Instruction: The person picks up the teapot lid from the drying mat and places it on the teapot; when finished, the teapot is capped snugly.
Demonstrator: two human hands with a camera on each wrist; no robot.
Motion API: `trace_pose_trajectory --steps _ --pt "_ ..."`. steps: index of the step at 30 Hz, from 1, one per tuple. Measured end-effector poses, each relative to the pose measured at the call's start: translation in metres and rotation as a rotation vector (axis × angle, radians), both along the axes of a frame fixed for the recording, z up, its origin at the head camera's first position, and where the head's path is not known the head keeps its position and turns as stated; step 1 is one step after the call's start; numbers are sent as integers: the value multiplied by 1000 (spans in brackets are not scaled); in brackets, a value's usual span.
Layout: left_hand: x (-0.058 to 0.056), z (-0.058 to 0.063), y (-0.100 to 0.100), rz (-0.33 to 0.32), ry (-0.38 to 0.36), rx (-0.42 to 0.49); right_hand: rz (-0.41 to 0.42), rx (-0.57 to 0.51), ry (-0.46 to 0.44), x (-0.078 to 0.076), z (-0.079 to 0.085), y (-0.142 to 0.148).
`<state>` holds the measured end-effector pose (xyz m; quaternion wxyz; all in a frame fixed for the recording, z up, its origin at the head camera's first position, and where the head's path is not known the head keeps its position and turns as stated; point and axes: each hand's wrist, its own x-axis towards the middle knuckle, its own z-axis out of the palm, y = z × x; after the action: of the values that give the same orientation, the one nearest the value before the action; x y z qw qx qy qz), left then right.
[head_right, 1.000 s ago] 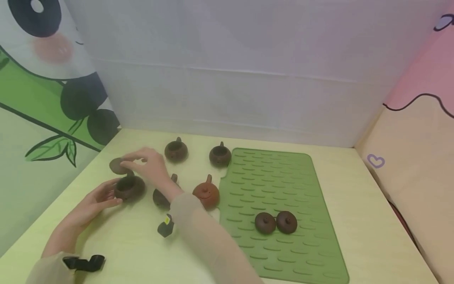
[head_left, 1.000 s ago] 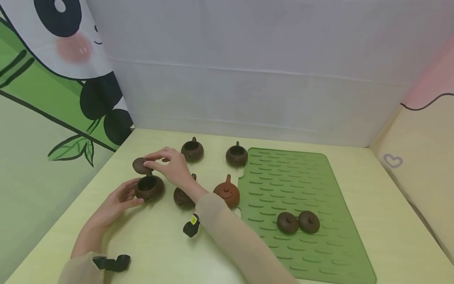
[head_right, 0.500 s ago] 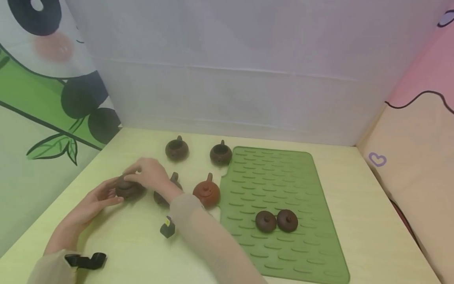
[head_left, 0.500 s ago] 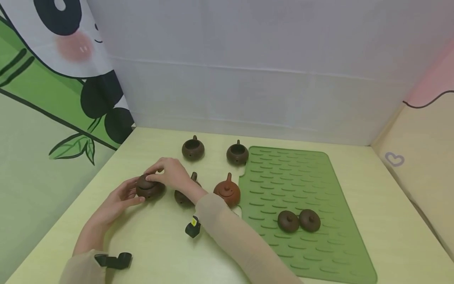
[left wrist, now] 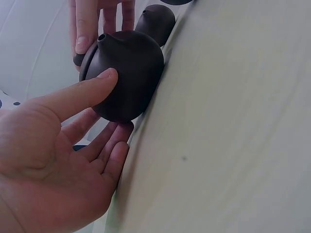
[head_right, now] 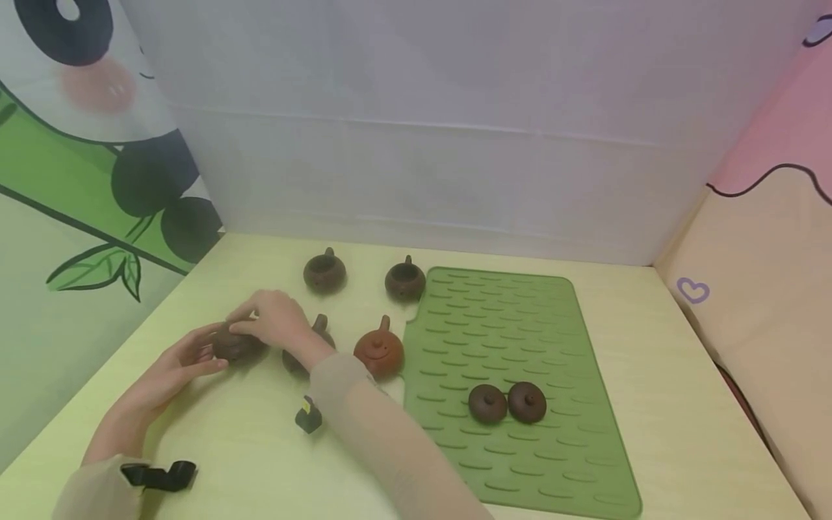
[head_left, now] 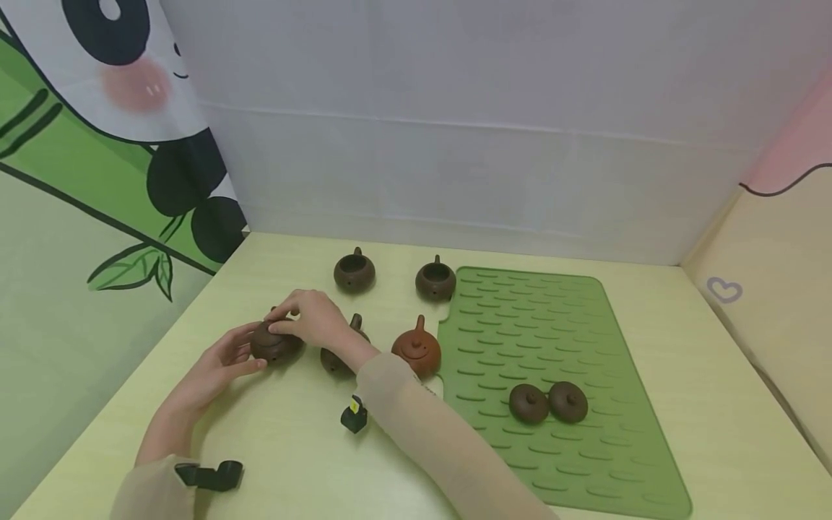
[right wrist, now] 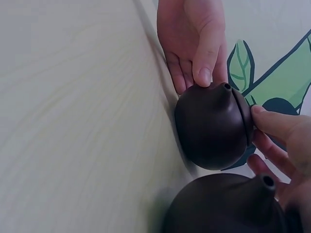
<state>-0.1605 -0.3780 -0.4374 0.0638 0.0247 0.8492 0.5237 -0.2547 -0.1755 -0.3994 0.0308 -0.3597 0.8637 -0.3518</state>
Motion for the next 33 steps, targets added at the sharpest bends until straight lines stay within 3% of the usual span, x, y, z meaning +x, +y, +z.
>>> trace_pose_trajectory --steps 10,18,22,28,33 --pt "-1 1 -7 -17 9 -28 -3 7 17 -1 0 0" --pt "-6 11 -16 -73 -48 -52 4 34 -5 -1 3 1" --pt "-5 18 -21 -105 -61 -73 32 65 -25 -1 9 -2" --pt "-9 35 -32 -153 -85 -199 32 64 -22 1 12 -3" --pt "-10 44 -40 -157 -86 -185 46 88 -23 3 16 1"
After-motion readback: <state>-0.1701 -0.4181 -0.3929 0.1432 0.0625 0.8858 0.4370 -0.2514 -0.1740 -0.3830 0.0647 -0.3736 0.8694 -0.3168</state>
